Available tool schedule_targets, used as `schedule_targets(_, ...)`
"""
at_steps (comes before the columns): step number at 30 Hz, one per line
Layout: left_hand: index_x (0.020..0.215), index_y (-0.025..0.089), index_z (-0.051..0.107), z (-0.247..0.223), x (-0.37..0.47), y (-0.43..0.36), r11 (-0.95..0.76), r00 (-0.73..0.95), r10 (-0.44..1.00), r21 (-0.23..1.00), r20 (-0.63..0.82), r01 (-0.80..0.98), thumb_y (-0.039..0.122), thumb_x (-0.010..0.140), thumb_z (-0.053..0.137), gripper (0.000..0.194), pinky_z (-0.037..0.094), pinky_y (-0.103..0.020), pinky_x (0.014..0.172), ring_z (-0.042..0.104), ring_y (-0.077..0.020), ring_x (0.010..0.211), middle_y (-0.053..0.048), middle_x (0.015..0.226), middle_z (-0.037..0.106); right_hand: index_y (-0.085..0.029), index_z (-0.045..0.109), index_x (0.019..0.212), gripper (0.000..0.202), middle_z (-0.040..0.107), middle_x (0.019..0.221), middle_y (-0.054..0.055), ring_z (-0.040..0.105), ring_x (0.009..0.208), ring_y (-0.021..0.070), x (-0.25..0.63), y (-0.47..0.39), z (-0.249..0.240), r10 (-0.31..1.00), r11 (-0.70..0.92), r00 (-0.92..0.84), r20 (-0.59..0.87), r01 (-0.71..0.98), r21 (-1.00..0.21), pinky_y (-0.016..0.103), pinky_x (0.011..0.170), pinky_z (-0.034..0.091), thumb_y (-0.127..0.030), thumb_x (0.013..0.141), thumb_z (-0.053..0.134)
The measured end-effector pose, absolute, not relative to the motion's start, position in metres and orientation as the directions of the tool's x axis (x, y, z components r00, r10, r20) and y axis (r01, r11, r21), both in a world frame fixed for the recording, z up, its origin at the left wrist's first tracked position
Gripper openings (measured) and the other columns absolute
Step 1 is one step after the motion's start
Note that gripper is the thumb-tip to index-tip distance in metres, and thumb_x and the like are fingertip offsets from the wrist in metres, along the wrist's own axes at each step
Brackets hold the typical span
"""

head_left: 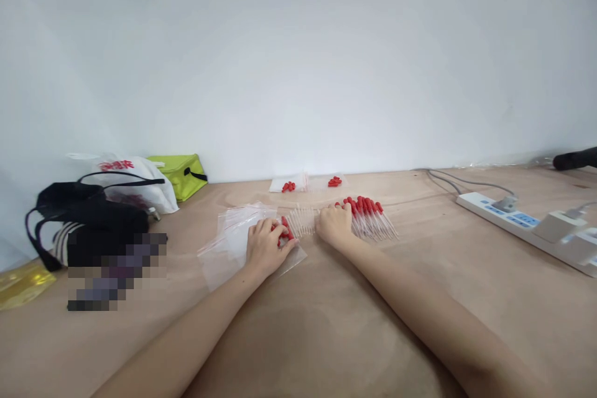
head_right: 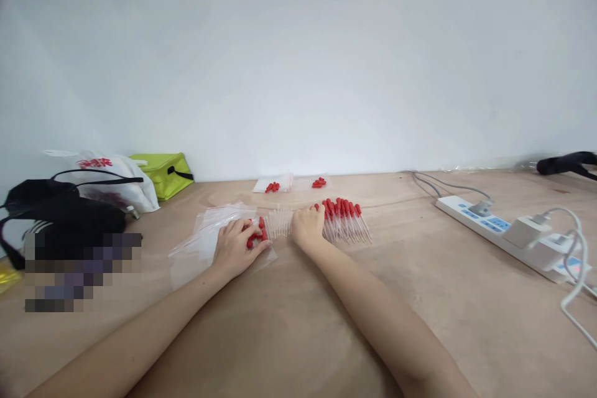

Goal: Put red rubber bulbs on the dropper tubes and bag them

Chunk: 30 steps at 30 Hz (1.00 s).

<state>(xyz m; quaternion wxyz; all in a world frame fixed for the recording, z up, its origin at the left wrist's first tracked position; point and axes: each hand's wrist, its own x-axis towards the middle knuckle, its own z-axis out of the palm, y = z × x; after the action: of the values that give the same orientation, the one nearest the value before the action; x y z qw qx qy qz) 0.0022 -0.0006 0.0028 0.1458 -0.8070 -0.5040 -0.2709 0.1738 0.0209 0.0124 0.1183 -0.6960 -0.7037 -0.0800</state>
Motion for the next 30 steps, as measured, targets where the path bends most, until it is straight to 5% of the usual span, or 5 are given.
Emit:
schedule_targets(12,0.073,0.017,0.057,0.004,0.004,-0.015,-0.618,0.335,0.628,0.188,0.703,0.763,0.021,0.073,0.053,0.006,0.041,-0.034,0.073,0.05,-0.0202,0.08,-0.006,0.08,0.054,-0.006,0.059,0.088,0.026,0.059,0.09,0.021,0.052,0.085,0.0272,0.172,0.011,0.011,0.94,0.044,-0.034,0.338,0.999,-0.021,0.039,0.075,0.023,-0.009,0.08,0.034)
schedule_targets(16,0.075,0.017,0.053,0.004,0.005,-0.029,-0.736,0.476,0.637,0.296,0.606,0.609,0.014,0.073,0.047,0.006,0.043,-0.027,0.068,0.052,-0.0154,0.074,-0.004,0.078,0.052,-0.009,0.053,0.085,0.025,0.058,0.083,0.014,0.05,0.079,0.0231,0.201,-0.012,0.0,0.869,0.209,-0.154,0.47,0.975,-0.068,0.035,0.071,0.026,-0.014,0.084,0.028)
schedule_targets(22,0.072,0.016,0.055,0.004,0.008,-0.035,-0.702,0.545,0.705,0.333,0.455,0.63,0.01,0.067,0.049,0.01,0.043,-0.026,0.06,0.051,-0.0134,0.063,-0.002,0.071,0.053,-0.015,0.049,0.086,0.023,0.057,0.079,0.006,0.048,0.071,0.016,0.248,-0.047,-0.023,0.76,0.527,-0.361,0.54,0.829,-0.188,0.028,0.067,0.03,-0.008,0.083,0.028)
schedule_targets(26,0.087,0.017,0.063,0.004,0.013,-0.032,-0.715,0.572,0.697,0.353,0.433,0.604,0.022,0.072,0.056,0.017,0.045,-0.031,0.072,0.055,-0.0178,0.079,-0.006,0.086,0.057,-0.016,0.05,0.102,0.034,0.057,0.086,0.007,0.05,0.076,0.0158,0.25,-0.053,-0.023,0.75,0.573,-0.419,0.512,0.798,-0.186,0.028,0.069,0.031,-0.002,0.078,0.03)
schedule_targets(30,0.078,0.019,0.065,0.002,0.016,-0.03,-0.722,0.566,0.689,0.361,0.453,0.59,0.02,0.077,0.052,0.013,0.043,-0.033,0.074,0.054,-0.018,0.081,-0.005,0.086,0.058,-0.017,0.054,0.097,0.025,0.058,0.083,0.005,0.051,0.073,0.0146,0.238,-0.051,-0.021,0.77,0.571,-0.411,0.488,0.785,-0.24,0.028,0.067,0.031,-0.013,0.085,0.033)
